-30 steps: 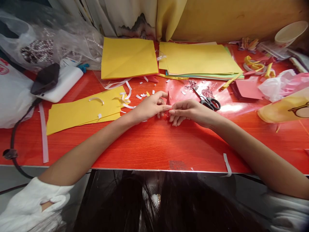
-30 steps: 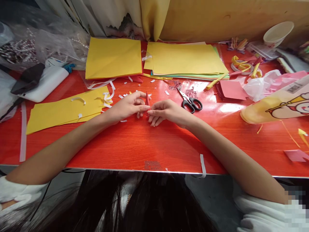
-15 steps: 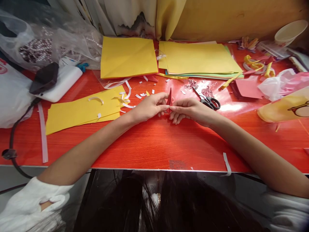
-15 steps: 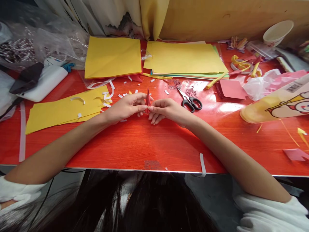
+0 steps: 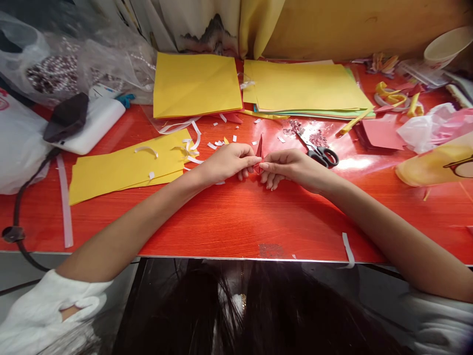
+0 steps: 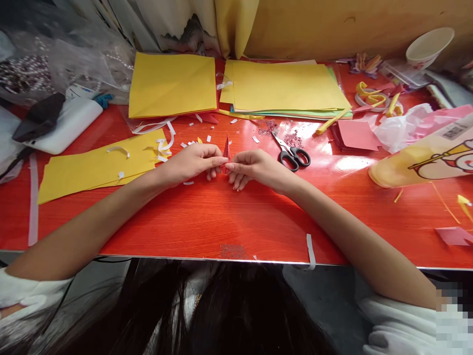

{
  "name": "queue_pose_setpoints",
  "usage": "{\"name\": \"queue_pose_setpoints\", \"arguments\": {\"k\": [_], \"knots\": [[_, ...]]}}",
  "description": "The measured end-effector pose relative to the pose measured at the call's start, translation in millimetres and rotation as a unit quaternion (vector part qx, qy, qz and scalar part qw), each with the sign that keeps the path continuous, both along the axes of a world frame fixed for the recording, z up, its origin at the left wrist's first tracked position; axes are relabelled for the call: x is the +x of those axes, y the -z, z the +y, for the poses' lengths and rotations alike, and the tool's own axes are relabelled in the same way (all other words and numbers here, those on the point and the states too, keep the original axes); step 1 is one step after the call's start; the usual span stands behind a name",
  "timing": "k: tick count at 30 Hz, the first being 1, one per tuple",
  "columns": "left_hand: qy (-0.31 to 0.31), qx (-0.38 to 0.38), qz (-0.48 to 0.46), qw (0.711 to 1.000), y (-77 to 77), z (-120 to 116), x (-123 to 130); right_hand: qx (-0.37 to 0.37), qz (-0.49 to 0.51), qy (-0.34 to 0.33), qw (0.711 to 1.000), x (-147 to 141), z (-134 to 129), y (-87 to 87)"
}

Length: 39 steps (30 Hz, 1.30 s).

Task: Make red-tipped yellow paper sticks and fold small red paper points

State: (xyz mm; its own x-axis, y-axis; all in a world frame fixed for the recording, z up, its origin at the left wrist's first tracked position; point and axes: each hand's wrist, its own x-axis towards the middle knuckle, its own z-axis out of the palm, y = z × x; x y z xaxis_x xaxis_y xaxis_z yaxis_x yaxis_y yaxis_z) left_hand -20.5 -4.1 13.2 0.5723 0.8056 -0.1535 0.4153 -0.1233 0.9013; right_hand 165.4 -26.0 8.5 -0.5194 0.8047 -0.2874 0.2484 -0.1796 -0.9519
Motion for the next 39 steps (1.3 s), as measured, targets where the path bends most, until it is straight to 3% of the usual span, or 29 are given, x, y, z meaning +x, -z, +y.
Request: {"name": "queue_pose_setpoints", "arguments": {"k": [4,9,14,20,27,31,35,39], "knots": [[0.011,0.015,0.012,1.000,-0.8,1,-2,0.007,-0.008,0.006,1.000,0,0,-0.3],[0.080,-0.040,0.002,0.996,-4.2,5,-7,0.006,-0.022,0.032,0.999,-2,-1,-1.3],[0.069,-0.051,0.000,0.996,-3.5,5,-8,0.026,-0.032,0.018,0.999,-2,-2,-3.5],[0.077,-0.035,0.013,0.996,-2.8,4,-9,-0.008,-0.033,-0.034,0.999,0,-1,-8.6],[0.090,-0.001,0.049,0.995,-7.6,1,-9,0.018,-0.035,-0.024,0.999,-3,-2,-6.4],[0.052,-0.026,-0.011,0.998,-5.4,3,-7,0.058,-0.043,-0.012,0.997,-4,-4,-4.8],[0.000,-0.049,-0.079,0.996,-1.4,2,-3,0.060,-0.071,-0.058,0.994,-3,-4,-8.6],[-0.010,-0.055,-0.105,0.993,0.5,-2,-1,0.041,-0.077,-0.084,0.993,-3,-4,-12.9]]}}
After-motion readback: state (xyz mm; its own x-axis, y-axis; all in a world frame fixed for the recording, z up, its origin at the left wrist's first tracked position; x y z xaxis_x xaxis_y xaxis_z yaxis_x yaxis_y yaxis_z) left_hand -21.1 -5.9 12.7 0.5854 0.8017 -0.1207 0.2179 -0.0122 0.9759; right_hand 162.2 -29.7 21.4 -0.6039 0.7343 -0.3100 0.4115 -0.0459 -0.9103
